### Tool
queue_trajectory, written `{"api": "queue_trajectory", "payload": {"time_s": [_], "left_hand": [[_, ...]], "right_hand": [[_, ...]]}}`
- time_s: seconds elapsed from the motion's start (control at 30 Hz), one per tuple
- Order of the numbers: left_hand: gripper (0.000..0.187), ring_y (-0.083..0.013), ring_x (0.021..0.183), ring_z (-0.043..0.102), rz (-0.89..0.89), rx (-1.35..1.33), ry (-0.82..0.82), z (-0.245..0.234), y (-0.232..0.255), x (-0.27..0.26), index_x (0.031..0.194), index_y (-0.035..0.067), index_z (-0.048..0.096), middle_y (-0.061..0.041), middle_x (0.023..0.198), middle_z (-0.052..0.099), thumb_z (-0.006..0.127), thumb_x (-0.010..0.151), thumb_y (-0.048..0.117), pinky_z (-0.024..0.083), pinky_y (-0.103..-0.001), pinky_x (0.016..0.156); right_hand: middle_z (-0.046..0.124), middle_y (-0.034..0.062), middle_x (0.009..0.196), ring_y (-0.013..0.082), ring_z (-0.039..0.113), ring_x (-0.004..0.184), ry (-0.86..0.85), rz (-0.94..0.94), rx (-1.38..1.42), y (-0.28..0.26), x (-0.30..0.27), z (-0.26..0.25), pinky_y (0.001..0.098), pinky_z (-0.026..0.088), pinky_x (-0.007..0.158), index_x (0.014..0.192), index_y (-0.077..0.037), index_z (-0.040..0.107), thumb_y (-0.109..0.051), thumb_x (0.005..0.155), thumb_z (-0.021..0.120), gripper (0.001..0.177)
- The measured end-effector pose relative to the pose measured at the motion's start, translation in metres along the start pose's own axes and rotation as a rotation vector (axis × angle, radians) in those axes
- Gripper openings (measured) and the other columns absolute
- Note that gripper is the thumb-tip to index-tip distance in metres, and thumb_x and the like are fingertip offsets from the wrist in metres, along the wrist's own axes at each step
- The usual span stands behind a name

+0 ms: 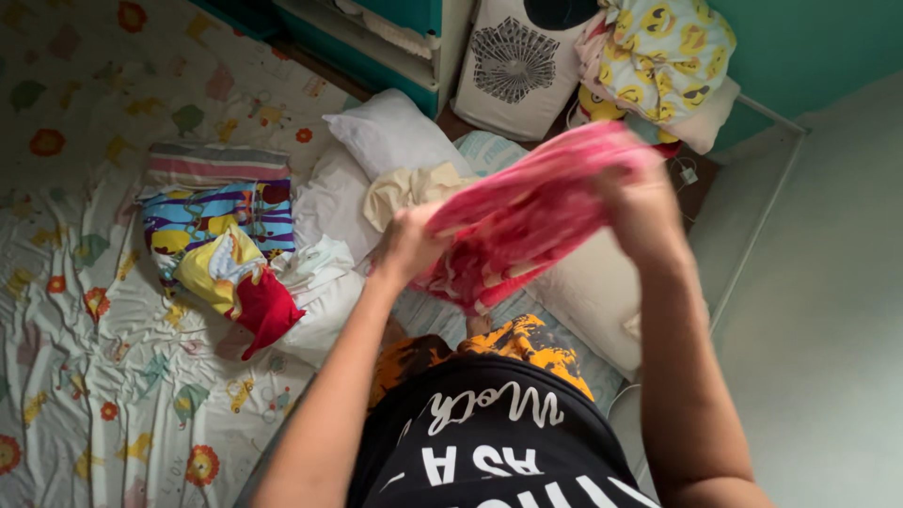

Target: The person folds a yellow emoji-patterned blanket and a pink floral blanket, then places them on a shelf. The person also picks up and places a white pillow on the shelf.

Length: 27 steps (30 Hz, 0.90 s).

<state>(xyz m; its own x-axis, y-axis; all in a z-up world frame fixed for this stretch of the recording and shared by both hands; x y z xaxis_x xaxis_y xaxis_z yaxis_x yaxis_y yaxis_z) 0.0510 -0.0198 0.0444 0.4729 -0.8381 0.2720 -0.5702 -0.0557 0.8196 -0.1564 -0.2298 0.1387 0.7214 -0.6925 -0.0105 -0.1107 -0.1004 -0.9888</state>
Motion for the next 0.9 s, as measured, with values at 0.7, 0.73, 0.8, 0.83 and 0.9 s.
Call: {"api": "queue_trajectory", "payload": {"time_s": [0.7, 0.73, 0.8, 0.83, 0.9], "left_hand": [[0.054, -0.0163, 0.112, 0.069, -0.122, -0.94, -0.076, -0.009, 0.096, 0.05, 0.139, 0.004, 0.06, -0.009, 0.123, 0.073, 0.08, 0.089, 0.01, 0.057, -0.031, 0.105], [0.071, -0.017, 0.122, 0.057, -0.047, -0.857, -0.018, -0.019, 0.098, 0.048, 0.143, 0.004, 0.05, -0.01, 0.133, 0.061, 0.085, 0.083, 0.014, 0.049, -0.033, 0.109], [0.106, -0.0174, 0.143, 0.035, 0.105, -0.691, 0.092, -0.034, 0.088, 0.044, 0.153, 0.006, 0.03, -0.01, 0.154, 0.037, 0.095, 0.071, 0.022, 0.034, -0.035, 0.119], [0.114, -0.0199, 0.142, 0.038, 0.12, -0.609, -0.011, -0.035, 0.078, 0.039, 0.155, 0.005, 0.025, -0.012, 0.154, 0.04, 0.096, 0.068, 0.026, 0.033, -0.036, 0.119], [0.13, -0.0246, 0.14, 0.044, 0.167, -0.446, -0.209, -0.024, 0.052, 0.028, 0.159, 0.002, 0.015, -0.016, 0.154, 0.046, 0.096, 0.063, 0.034, 0.03, -0.04, 0.121]], "right_hand": [[0.074, 0.0212, 0.093, 0.0285, 0.073, 0.077, -0.373, 0.373, 0.07, 0.03, 0.009, 0.087, 0.0424, 0.062, 0.069, 0.117, 0.012, 0.068, -0.02, 0.101, 0.063, 0.036], [0.071, 0.0175, 0.104, 0.026, 0.071, 0.09, -0.359, 0.341, 0.209, 0.03, 0.009, 0.082, 0.0403, 0.06, 0.08, 0.123, 0.007, 0.064, -0.021, 0.098, 0.065, 0.037], [0.068, 0.0097, 0.127, 0.0205, 0.068, 0.114, -0.328, 0.276, 0.482, 0.025, 0.012, 0.067, 0.0358, 0.056, 0.102, 0.134, -0.002, 0.058, -0.021, 0.091, 0.068, 0.048], [0.066, 0.0109, 0.131, 0.0219, 0.066, 0.118, -0.352, 0.24, 0.592, 0.019, 0.012, 0.061, 0.0373, 0.053, 0.106, 0.136, -0.001, 0.058, -0.023, 0.094, 0.067, 0.048], [0.066, 0.0103, 0.131, 0.0219, 0.066, 0.119, -0.309, 0.225, 0.668, 0.005, 0.018, 0.05, 0.0377, 0.053, 0.107, 0.135, -0.002, 0.058, -0.026, 0.094, 0.067, 0.049]]}}
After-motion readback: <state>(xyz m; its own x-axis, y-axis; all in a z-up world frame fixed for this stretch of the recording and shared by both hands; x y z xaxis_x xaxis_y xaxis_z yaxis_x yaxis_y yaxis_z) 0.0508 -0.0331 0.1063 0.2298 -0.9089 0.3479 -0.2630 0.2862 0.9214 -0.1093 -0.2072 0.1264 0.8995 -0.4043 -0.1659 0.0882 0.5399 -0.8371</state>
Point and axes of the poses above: each hand's wrist, its own x-axis towards the middle knuckle, its own z-axis out of the palm, y = z × x, the point moved 3 cm from there along x, towards the middle knuckle
